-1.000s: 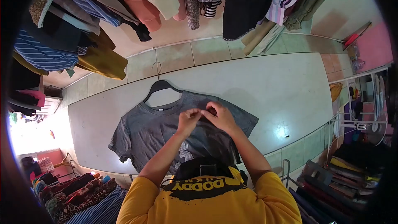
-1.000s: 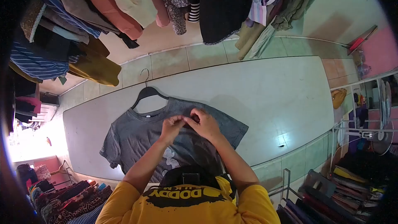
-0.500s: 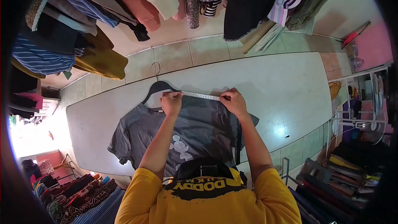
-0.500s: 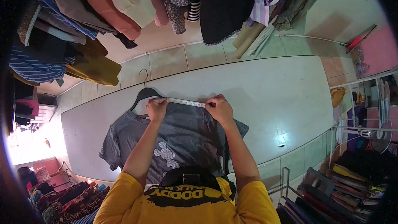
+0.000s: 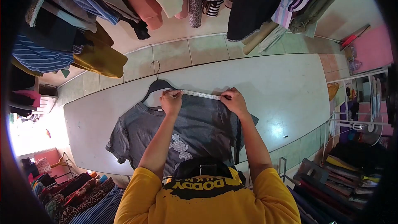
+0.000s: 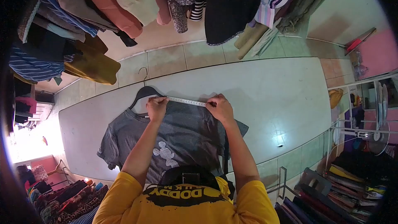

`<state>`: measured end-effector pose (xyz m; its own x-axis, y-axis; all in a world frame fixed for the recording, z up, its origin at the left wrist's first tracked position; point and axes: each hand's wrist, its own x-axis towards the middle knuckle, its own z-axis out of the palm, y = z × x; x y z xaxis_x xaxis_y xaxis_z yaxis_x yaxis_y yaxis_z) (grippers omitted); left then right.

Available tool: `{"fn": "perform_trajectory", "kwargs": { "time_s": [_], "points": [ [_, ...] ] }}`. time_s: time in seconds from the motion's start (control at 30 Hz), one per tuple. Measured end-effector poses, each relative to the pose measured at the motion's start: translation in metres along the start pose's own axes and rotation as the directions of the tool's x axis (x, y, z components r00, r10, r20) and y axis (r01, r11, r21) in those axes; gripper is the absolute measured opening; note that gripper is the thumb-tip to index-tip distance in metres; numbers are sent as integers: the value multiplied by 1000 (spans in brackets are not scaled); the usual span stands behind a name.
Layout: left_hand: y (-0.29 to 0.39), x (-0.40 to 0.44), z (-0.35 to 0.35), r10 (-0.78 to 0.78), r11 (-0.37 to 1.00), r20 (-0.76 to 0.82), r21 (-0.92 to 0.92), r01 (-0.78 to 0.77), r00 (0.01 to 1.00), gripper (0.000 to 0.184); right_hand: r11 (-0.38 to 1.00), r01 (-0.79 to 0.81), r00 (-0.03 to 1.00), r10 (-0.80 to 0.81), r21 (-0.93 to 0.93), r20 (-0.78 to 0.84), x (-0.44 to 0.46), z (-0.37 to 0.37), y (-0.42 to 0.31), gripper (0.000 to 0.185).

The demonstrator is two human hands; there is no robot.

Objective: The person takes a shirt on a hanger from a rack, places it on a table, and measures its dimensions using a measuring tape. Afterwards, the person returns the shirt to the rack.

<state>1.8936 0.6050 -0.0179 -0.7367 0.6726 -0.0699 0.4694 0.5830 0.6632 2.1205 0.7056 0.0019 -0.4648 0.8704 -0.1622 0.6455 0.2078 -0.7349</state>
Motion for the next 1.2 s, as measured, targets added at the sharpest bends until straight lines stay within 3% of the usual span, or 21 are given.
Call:
{"fn": "perform_trajectory", "kwargs": {
  "time_s": [0.13,0.2,0.23,0.3,0.33,0.37,0.4,0.43,0.5,0.53,0.6,0.7,0.73,0.8,0.97,1.03,1.07,1.1,1.13,1.17,1.2],
  "points": [
    [12,-9,0,17,999,-8,39,-17,1000,26,997,43,999,-42,66,-16,-6,-8,-4,35],
    [27,-25,-1,200,978,-191,101,-183,961,37,984,71,959,-23,163,-283,-20,-16,-2,45],
    [31,-32,-2,207,976,-184,98,-192,961,37,985,66,957,-17,162,-291,-28,-26,-3,45],
    [38,-43,0,586,810,50,-8,-587,809,40,916,-6,917,164,401,-363,-50,-56,0,46],
    [42,-47,6,592,806,53,-14,-592,804,40,917,-7,913,169,399,-370,-64,-71,6,46],
    [45,-52,14,717,667,301,-35,-744,629,40,949,-30,949,126,315,-289,-80,-87,14,44],
    [48,-56,21,762,506,519,-106,-856,387,41,973,-45,976,92,227,-199,-96,-95,17,43],
    [50,-60,25,766,500,519,-113,-858,378,41,993,-57,994,66,107,-83,-110,-97,16,41],
    [56,-66,34,669,164,699,192,-968,252,50,1000,-4,995,5,-13,99,-137,-83,31,36],
    [60,-66,32,673,158,699,185,-970,242,50,972,23,990,10,-232,139,-148,-74,36,37],
    [63,-60,27,579,327,723,217,-920,377,57,901,12,1000,-13,-434,1,-160,-65,45,40],
    [58,-57,31,594,305,725,200,-931,350,59,866,-129,977,28,-483,-211,-163,-60,52,44],
    [58,-57,30,595,300,722,209,-931,354,61,869,-146,974,42,-472,-223,-168,-56,51,44],
    [59,-56,30,592,307,728,194,-932,346,62,908,14,999,-30,-418,-31,-181,-47,46,45],
    [66,-53,31,571,418,737,117,-901,361,64,895,-156,979,85,-418,-183,-194,-42,43,37],
    [68,-55,33,684,518,543,108,-848,487,63,947,-260,901,309,191,-304,-194,-42,38,34],
    [68,-58,34,685,512,549,106,-853,479,63,944,-264,898,316,197,-308,-196,-41,32,34],
    [77,-68,26,723,517,511,44,-855,464,60,795,-286,889,428,535,-162,-198,-40,22,33],
    [85,-78,20,759,518,472,-19,-855,449,57,530,-300,879,477,793,13,-200,-35,15,32],
    [88,-90,17,735,582,532,-176,-794,421,49,407,-327,885,448,853,125,-200,-23,16,29],
    [88,-103,16,714,638,587,-320,-700,382,41,400,-325,883,453,857,123,-200,-12,11,29]
  ]
}}
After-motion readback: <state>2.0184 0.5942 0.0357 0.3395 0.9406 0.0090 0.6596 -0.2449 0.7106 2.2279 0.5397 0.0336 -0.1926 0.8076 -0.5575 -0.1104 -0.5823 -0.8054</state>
